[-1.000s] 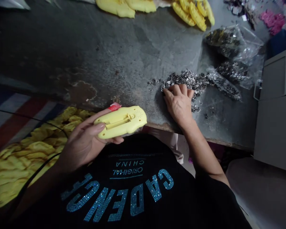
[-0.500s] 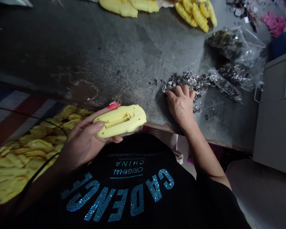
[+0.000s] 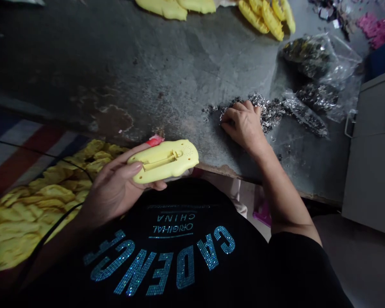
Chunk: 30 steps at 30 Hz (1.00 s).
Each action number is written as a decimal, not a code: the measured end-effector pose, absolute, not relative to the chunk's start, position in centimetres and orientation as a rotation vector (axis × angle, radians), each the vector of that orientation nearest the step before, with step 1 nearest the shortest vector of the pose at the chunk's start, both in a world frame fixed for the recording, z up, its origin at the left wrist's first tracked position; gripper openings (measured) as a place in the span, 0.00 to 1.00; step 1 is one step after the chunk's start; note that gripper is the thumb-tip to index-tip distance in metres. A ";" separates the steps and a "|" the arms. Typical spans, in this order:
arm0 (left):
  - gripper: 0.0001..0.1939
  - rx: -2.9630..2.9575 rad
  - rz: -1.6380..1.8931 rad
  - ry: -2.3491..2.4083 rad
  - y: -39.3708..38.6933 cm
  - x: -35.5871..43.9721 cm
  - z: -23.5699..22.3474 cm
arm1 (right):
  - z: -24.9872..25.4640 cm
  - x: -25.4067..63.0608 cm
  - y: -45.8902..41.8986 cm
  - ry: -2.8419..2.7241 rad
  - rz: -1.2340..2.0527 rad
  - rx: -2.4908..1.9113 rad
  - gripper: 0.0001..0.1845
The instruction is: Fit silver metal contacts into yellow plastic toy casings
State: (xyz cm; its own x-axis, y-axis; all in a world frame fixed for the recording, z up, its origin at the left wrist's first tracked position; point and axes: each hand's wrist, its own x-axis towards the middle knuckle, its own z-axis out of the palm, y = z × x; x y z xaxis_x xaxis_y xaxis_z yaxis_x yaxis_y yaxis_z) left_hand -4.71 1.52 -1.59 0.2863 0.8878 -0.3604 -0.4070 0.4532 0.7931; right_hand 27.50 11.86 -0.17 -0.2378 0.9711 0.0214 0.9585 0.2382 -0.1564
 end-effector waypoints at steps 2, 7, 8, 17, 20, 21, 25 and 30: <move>0.23 0.630 0.952 0.909 1.5 -4.8 -1.6 | 0.3 27.2 11.1 -2.435 0.209 -1.830 0.05; 0.21 0.620 0.985 0.955 1.5 -5.0 -1.0 | 0.9 26.3 6.0 -2.521 0.206 -1.715 0.08; 0.21 0.623 0.991 0.959 1.6 -5.0 -0.9 | 0.9 26.1 4.9 -2.513 0.207 -1.694 0.09; 0.20 0.700 0.992 0.900 1.3 -4.5 -1.1 | 0.1 25.8 -0.6 -2.347 0.290 -1.623 0.07; 0.21 0.733 0.998 0.888 0.9 -4.5 -1.4 | -0.3 25.9 -1.5 -2.305 0.272 -1.591 0.04; 0.21 0.741 1.002 0.888 0.8 -4.5 -1.4 | -0.5 25.9 -1.7 -2.299 0.259 -1.581 0.04; 0.21 0.765 1.012 0.879 0.4 -4.4 -1.6 | -1.1 25.8 -2.4 -2.269 0.199 -1.566 0.03; 0.22 0.835 1.034 0.819 -0.2 -4.2 -1.5 | -2.3 25.5 -3.4 -2.218 0.107 -1.579 0.05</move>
State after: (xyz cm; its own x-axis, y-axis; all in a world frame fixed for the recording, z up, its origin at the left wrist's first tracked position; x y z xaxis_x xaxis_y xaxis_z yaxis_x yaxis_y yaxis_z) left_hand -4.16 -0.20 -1.48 0.2931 0.9401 -0.1739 -0.3841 0.2823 0.8791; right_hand 25.54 -3.40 -2.33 -0.2716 0.9190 0.2859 0.8871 0.3542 -0.2959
